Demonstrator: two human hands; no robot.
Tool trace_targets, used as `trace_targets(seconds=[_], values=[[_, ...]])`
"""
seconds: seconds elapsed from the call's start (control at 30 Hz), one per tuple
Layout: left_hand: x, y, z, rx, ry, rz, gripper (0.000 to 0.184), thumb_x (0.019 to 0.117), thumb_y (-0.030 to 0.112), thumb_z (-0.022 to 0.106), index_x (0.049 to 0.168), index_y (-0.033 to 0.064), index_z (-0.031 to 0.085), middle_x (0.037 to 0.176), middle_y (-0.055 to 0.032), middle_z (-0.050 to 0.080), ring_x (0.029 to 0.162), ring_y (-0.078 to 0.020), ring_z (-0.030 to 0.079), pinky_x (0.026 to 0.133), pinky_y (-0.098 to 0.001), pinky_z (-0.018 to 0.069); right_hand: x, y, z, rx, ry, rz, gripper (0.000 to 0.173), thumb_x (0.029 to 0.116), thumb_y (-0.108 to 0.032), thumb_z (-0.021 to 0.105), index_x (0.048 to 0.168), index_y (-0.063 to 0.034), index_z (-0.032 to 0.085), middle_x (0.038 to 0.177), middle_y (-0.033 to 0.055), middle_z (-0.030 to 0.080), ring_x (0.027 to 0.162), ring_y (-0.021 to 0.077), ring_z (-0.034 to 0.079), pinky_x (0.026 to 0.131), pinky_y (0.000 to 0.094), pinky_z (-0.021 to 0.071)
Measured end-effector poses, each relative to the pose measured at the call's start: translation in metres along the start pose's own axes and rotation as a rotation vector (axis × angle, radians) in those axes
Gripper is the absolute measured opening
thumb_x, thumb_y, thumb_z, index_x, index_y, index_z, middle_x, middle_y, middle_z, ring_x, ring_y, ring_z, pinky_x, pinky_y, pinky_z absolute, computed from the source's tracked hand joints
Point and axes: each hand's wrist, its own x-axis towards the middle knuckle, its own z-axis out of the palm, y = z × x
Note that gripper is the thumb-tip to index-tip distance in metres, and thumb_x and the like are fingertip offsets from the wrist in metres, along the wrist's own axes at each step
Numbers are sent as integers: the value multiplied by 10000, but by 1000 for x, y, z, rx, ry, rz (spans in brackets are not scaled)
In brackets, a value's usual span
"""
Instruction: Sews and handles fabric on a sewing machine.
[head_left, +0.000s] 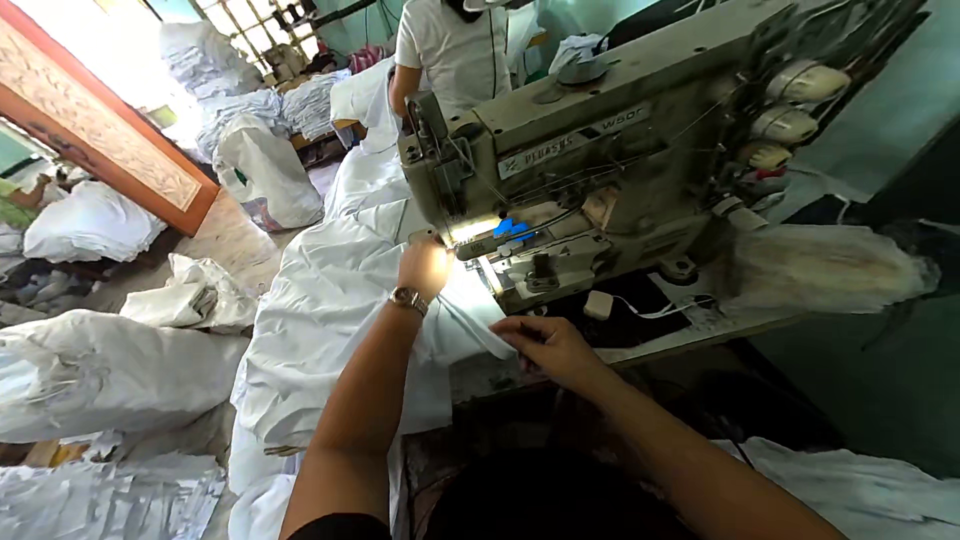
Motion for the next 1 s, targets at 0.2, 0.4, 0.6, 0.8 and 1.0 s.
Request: trace_targets(seconds=[0.2,0.4,0.6,0.8,1.0], values=[[24,-7,11,-178,95,28,375,886,166,754,1160,-79,677,1165,-287,679,1167,-424,627,1024,-600,451,12,-3,7,14,68,-28,242,1025,-173,604,1202,-77,737,962,-14,745,670,5,651,609,170,560],[19,-9,13,-172,71,-21,391,894,191,753,1122,-116,670,1177,-309,656,1192,-431,599,1058,-569,426,4,-4,14,-16,65,-37,252,1028,-183,596,1212,-76,731,957,-2,742,686,4,657,623,172,566],[26,-11,13,-164,115,31,448,861,251,799,1165,-56,681,1164,-268,679,1160,-398,625,1027,-571,445,13,-2,17,-5,96,-23,254,1033,-172,585,1223,-83,728,995,-1,741,686,0,649,621,168,558],[56,-34,17,-325,430,-7,484,928,157,728,1350,-20,571,1299,-219,637,1246,-319,599,1095,-497,453,42,14,16,11,116,-93,256,1027,-215,605,1220,-104,731,947,6,742,688,38,674,634,217,591],[-14,-71,6,-138,303,494,158,959,102,600,1021,49,735,1005,-74,701,825,-131,666,727,-312,578,49,1,-3,-77,291,-386,198,1001,-197,625,1072,-78,768,907,2,695,767,-13,604,685,146,520]])
